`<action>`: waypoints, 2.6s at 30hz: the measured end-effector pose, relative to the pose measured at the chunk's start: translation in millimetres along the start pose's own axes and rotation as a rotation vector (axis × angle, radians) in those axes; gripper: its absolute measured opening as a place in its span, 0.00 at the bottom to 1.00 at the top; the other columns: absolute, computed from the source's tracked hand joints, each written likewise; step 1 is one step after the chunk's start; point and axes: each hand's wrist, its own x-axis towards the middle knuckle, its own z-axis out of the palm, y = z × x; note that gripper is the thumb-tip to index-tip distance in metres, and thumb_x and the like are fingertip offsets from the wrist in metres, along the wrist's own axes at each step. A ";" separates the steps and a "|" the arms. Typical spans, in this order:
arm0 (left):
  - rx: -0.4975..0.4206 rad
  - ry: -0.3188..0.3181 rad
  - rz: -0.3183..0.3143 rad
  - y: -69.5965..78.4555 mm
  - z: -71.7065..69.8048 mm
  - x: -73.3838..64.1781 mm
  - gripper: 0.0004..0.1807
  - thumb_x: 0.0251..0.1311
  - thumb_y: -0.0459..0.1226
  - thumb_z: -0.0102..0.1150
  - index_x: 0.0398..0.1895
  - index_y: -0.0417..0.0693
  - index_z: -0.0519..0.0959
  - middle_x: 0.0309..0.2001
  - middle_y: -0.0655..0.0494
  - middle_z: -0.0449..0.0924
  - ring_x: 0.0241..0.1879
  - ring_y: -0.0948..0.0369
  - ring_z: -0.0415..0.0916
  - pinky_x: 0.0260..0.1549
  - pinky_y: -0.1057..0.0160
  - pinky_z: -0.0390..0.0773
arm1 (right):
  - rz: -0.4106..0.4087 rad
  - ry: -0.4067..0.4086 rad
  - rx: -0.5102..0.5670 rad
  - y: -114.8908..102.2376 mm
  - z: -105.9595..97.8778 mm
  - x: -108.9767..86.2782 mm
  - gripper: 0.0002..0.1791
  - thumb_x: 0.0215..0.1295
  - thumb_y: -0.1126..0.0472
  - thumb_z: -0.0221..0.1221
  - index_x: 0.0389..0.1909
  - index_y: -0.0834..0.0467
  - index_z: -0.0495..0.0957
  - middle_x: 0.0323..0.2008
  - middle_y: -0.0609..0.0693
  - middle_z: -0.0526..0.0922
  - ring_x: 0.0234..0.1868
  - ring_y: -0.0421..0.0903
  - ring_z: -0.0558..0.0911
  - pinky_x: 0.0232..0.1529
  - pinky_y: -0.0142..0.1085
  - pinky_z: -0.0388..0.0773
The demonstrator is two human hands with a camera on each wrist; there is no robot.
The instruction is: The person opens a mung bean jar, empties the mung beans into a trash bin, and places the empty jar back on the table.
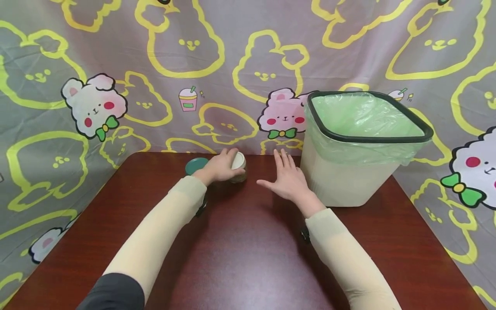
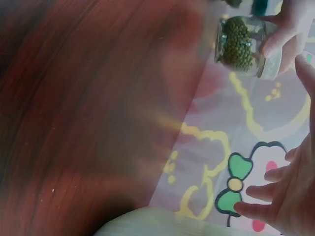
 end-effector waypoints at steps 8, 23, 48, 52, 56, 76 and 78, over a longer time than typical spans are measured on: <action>-0.038 0.058 0.091 -2.4 -21.3 -14.6 0.46 0.59 0.59 0.58 0.74 0.48 0.53 0.66 0.40 0.58 0.51 0.46 0.72 0.50 0.48 0.72 | -0.066 0.055 0.126 -10.1 -13.8 -14.1 0.65 0.52 0.28 0.61 0.77 0.57 0.36 0.76 0.58 0.40 0.75 0.58 0.45 0.63 0.60 0.58; -0.213 0.147 0.244 14.0 -42.1 -59.0 0.45 0.57 0.59 0.61 0.73 0.53 0.56 0.62 0.47 0.62 0.46 0.53 0.72 0.41 0.53 0.75 | -0.169 0.097 0.278 -22.6 -22.9 -42.8 0.68 0.46 0.36 0.72 0.78 0.49 0.35 0.77 0.51 0.39 0.74 0.55 0.49 0.59 0.61 0.63; -0.442 0.235 0.348 47.8 -41.9 -108.4 0.42 0.56 0.50 0.68 0.70 0.52 0.59 0.58 0.51 0.66 0.44 0.57 0.72 0.33 0.59 0.75 | -0.279 0.182 0.277 -50.1 -15.7 -60.5 0.74 0.37 0.39 0.77 0.77 0.48 0.35 0.74 0.57 0.51 0.70 0.57 0.60 0.52 0.58 0.72; -0.468 0.238 0.338 52.6 -39.4 -111.5 0.42 0.56 0.50 0.68 0.70 0.52 0.59 0.59 0.52 0.66 0.44 0.57 0.72 0.34 0.59 0.75 | -0.282 0.226 0.291 -53.9 -12.6 -60.1 0.74 0.36 0.41 0.79 0.77 0.51 0.38 0.72 0.59 0.56 0.65 0.56 0.66 0.48 0.56 0.75; -0.478 0.236 0.317 57.8 -37.3 -114.0 0.42 0.56 0.51 0.68 0.70 0.53 0.60 0.58 0.52 0.66 0.44 0.57 0.72 0.34 0.59 0.75 | -0.309 0.277 0.320 -57.5 -9.4 -60.2 0.71 0.36 0.45 0.80 0.76 0.55 0.43 0.68 0.59 0.63 0.61 0.54 0.72 0.49 0.52 0.76; -0.488 0.150 0.338 56.4 -39.9 -123.5 0.44 0.54 0.54 0.68 0.71 0.55 0.58 0.59 0.56 0.65 0.46 0.59 0.71 0.35 0.60 0.77 | -0.340 0.265 0.463 -69.5 -16.2 -67.5 0.52 0.37 0.57 0.80 0.60 0.61 0.58 0.52 0.58 0.74 0.48 0.51 0.77 0.47 0.46 0.77; -0.460 0.136 0.408 49.2 -42.5 -121.3 0.46 0.52 0.54 0.71 0.71 0.55 0.58 0.60 0.58 0.66 0.48 0.61 0.71 0.37 0.61 0.77 | -0.338 0.252 0.464 -69.5 -17.1 -69.3 0.52 0.37 0.56 0.80 0.61 0.61 0.58 0.52 0.57 0.74 0.48 0.50 0.77 0.47 0.46 0.77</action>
